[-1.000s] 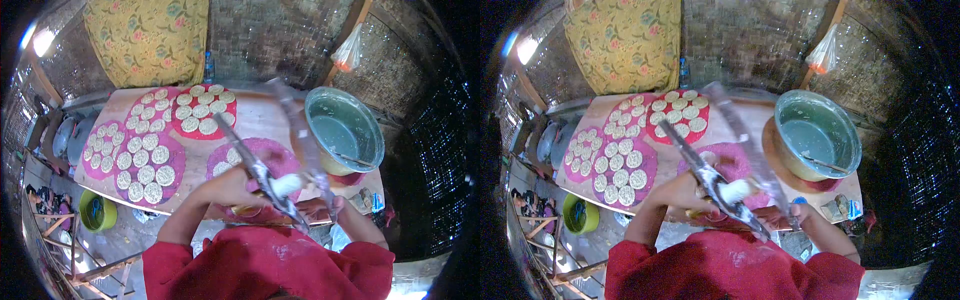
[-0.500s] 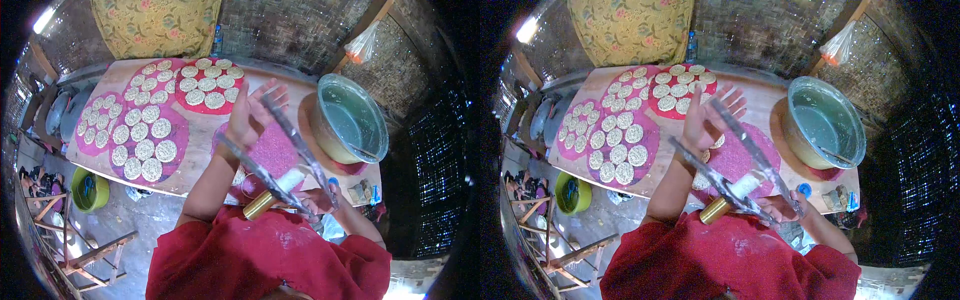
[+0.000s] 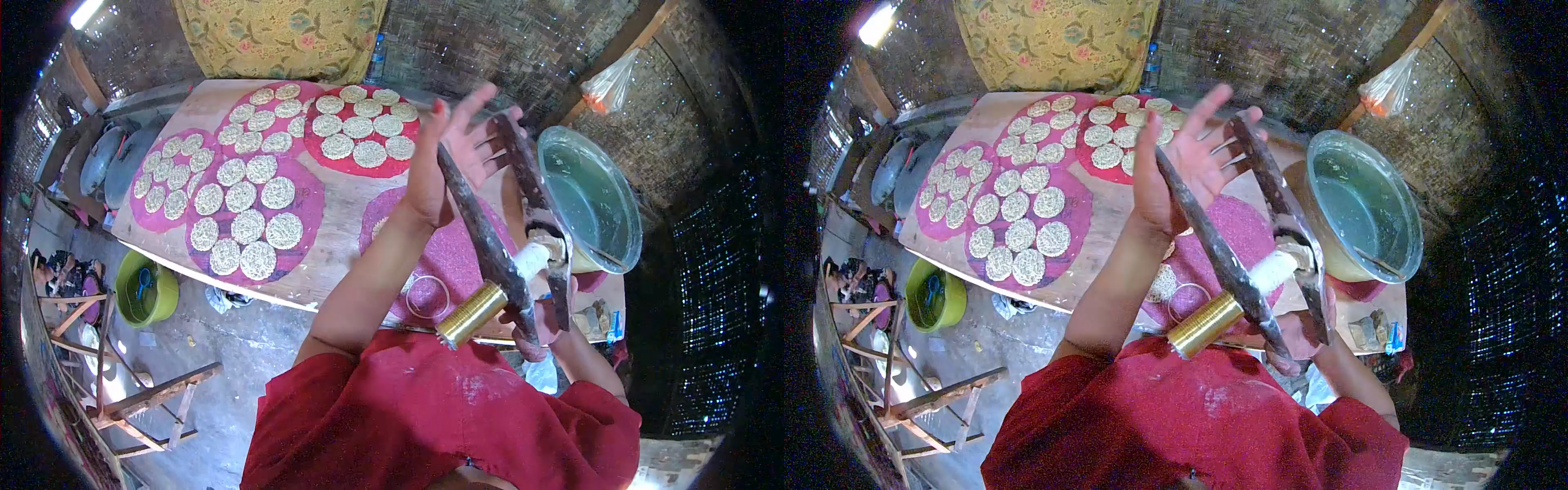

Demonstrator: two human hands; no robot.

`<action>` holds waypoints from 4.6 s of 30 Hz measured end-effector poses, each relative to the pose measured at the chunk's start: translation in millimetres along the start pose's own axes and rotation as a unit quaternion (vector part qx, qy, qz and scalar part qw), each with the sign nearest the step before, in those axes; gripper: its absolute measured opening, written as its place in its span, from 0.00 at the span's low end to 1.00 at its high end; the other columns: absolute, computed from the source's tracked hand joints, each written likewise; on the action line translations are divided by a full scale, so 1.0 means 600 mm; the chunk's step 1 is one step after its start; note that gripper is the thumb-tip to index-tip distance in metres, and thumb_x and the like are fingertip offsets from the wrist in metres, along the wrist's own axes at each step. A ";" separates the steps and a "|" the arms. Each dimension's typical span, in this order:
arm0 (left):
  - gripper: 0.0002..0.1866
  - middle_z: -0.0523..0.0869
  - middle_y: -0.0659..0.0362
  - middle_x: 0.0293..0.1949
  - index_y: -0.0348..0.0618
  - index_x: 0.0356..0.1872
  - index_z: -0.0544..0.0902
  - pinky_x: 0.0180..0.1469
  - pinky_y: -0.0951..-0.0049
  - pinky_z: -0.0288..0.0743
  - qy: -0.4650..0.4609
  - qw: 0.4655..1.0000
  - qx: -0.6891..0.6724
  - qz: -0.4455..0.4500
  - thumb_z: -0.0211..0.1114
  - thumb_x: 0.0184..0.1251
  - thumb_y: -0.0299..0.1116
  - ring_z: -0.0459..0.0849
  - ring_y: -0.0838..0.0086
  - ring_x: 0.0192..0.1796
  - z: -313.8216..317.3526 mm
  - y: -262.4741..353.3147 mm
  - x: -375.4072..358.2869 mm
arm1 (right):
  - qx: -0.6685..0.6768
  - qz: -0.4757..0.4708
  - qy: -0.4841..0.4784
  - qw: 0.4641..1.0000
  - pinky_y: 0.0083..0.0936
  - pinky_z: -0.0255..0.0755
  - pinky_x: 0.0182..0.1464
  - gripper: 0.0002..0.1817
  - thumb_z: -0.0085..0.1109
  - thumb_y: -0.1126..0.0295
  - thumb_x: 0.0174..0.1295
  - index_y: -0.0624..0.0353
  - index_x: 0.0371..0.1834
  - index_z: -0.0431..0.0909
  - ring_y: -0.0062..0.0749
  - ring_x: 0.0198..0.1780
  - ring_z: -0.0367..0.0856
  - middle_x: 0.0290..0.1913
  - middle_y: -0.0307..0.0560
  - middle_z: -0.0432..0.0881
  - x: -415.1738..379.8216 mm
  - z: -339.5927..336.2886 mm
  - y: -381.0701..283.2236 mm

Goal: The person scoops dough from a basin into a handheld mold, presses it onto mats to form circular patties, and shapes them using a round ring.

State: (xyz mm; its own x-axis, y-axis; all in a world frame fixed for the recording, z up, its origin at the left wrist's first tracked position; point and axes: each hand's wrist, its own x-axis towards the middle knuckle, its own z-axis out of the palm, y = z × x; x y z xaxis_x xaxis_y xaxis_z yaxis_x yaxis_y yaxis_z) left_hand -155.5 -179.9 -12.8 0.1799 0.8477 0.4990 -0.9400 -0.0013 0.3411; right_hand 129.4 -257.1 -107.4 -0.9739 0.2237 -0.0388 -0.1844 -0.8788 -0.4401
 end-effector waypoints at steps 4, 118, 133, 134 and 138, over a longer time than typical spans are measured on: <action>0.40 0.76 0.44 0.53 0.30 0.59 0.66 0.65 0.58 0.61 0.019 0.999 0.042 -0.016 0.45 0.64 0.62 0.73 0.54 0.58 -0.053 -0.016 0.002 | -0.011 0.020 0.031 0.999 0.41 0.67 0.57 0.48 0.41 0.33 0.57 0.63 0.69 0.52 0.52 0.54 0.75 0.58 0.65 0.70 0.001 0.002 -0.005; 0.24 0.61 0.69 0.12 0.54 0.18 0.62 0.28 0.73 0.60 0.369 0.917 -0.131 0.081 0.39 0.68 0.58 0.61 0.77 0.16 -0.338 -0.042 -0.038 | -0.577 0.157 0.448 0.664 0.20 0.60 0.17 0.34 0.37 0.33 0.61 0.55 0.37 0.78 0.20 0.16 0.68 0.17 0.36 0.70 0.132 -0.053 -0.134; 0.25 0.56 0.69 0.10 0.54 0.15 0.60 0.24 0.73 0.55 0.423 0.900 -0.088 0.053 0.38 0.67 0.58 0.57 0.77 0.14 -0.316 -0.018 -0.046 | -0.587 0.077 0.464 0.659 0.23 0.60 0.21 0.31 0.44 0.39 0.63 0.60 0.27 0.78 0.20 0.19 0.67 0.16 0.36 0.68 0.149 -0.051 -0.075; 0.25 0.57 0.69 0.10 0.54 0.15 0.60 0.24 0.73 0.55 0.415 0.904 -0.090 0.055 0.37 0.66 0.58 0.57 0.77 0.14 -0.320 -0.023 -0.045 | -0.589 0.076 0.463 0.658 0.23 0.60 0.21 0.31 0.44 0.39 0.63 0.60 0.27 0.78 0.20 0.19 0.67 0.16 0.36 0.68 0.147 -0.049 -0.077; 0.25 0.56 0.70 0.10 0.56 0.14 0.59 0.23 0.74 0.54 0.421 0.901 -0.095 0.052 0.37 0.66 0.59 0.57 0.78 0.13 -0.317 -0.038 -0.047 | -0.610 0.075 0.476 0.629 0.26 0.61 0.24 0.33 0.45 0.39 0.63 0.62 0.26 0.79 0.22 0.21 0.66 0.17 0.37 0.70 0.129 -0.060 -0.075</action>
State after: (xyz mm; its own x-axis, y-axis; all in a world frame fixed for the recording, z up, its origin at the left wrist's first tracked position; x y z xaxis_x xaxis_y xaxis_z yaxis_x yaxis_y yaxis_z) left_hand -194.4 -102.8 -186.4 -0.1207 0.9503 -0.2869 -0.9860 -0.0813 0.1454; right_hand 67.2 -185.3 -123.1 -0.3410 0.8378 -0.4264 0.7044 -0.0726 -0.7061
